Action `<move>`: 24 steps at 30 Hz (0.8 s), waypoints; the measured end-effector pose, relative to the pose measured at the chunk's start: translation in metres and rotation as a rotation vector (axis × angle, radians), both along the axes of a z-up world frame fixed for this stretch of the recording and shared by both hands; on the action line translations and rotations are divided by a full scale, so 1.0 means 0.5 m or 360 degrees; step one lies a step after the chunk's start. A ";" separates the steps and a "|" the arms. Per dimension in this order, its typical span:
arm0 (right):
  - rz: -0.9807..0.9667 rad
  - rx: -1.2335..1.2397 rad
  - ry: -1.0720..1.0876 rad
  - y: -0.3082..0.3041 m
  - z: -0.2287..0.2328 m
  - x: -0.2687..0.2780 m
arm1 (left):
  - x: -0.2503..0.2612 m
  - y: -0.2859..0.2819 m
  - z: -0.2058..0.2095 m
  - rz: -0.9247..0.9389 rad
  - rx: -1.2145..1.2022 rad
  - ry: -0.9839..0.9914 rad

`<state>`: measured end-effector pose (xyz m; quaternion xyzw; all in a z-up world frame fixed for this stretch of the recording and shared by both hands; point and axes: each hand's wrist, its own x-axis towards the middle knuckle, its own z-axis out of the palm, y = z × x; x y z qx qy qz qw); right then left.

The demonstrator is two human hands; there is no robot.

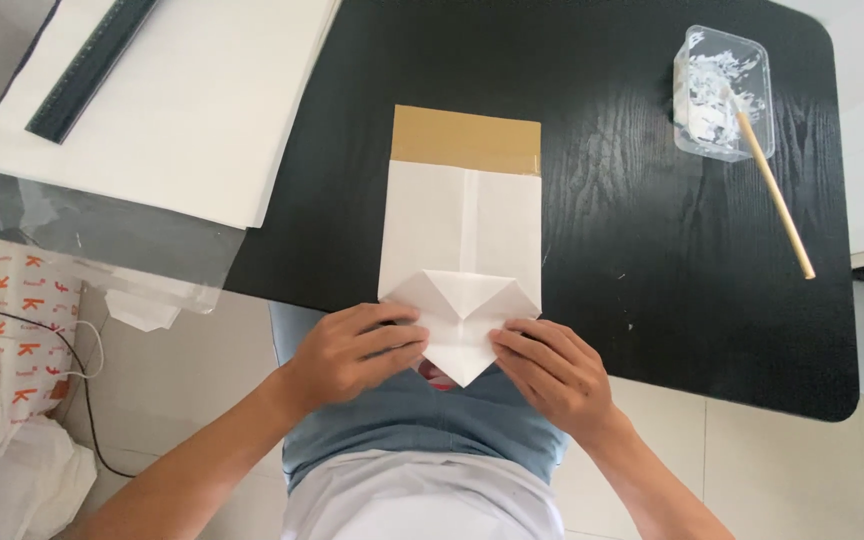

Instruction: Folding a piece of paper into a specific shape and applying glue with a brush to secure the folds.

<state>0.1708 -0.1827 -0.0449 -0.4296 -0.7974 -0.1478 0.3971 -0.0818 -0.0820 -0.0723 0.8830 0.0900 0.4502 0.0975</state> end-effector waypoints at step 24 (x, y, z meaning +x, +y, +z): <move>-0.0285 -0.0588 -0.0459 0.157 0.037 0.071 | 0.115 0.131 0.009 0.0454 0.0043 0.0675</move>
